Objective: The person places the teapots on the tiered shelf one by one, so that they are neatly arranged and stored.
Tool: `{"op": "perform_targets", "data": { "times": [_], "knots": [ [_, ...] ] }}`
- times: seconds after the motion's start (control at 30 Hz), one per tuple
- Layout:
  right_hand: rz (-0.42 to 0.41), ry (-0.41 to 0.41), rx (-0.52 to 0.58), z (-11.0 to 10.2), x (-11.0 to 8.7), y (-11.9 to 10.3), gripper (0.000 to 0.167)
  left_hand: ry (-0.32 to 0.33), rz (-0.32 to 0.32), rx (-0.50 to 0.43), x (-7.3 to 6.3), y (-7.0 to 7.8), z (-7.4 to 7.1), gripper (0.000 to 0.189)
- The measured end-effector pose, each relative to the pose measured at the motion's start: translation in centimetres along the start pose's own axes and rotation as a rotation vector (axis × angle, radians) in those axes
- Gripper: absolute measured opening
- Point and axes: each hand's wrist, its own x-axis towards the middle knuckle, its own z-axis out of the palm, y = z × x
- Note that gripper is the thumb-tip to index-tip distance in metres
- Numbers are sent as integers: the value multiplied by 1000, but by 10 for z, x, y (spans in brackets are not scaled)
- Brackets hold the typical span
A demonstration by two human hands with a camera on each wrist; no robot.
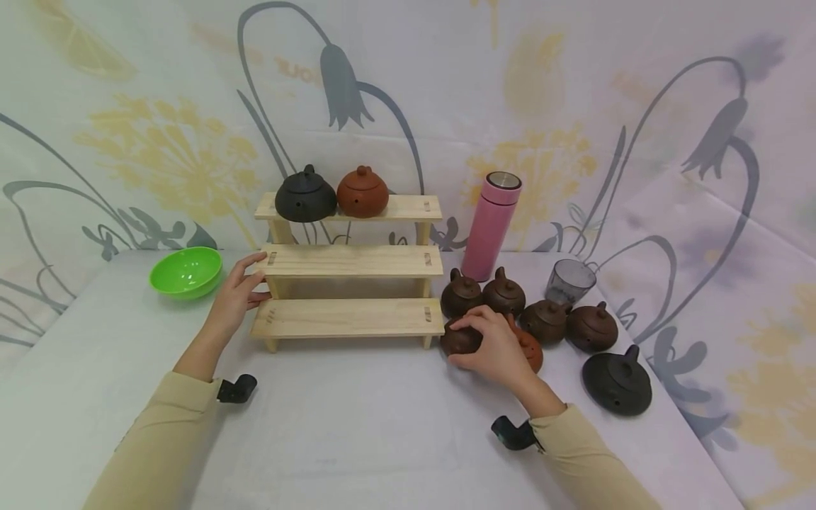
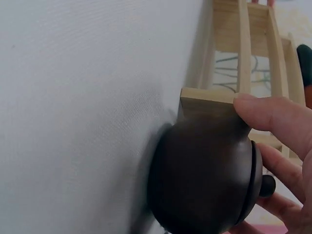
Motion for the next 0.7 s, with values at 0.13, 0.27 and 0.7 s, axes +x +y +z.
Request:
{"op": "perform_targets", "data": {
  "times": [0.13, 0.27, 0.7],
  "knots": [
    [-4, -16, 3, -1, -3, -1, 42, 0, 0, -1, 0, 0, 0, 47],
    [-7, -37, 27, -2, -9, -3, 41, 1, 0, 0, -1, 0, 0, 47],
    [-5, -63, 116, -2, -40, -13, 47, 3, -2, -5, -1, 0, 1, 47]
  ]
}}
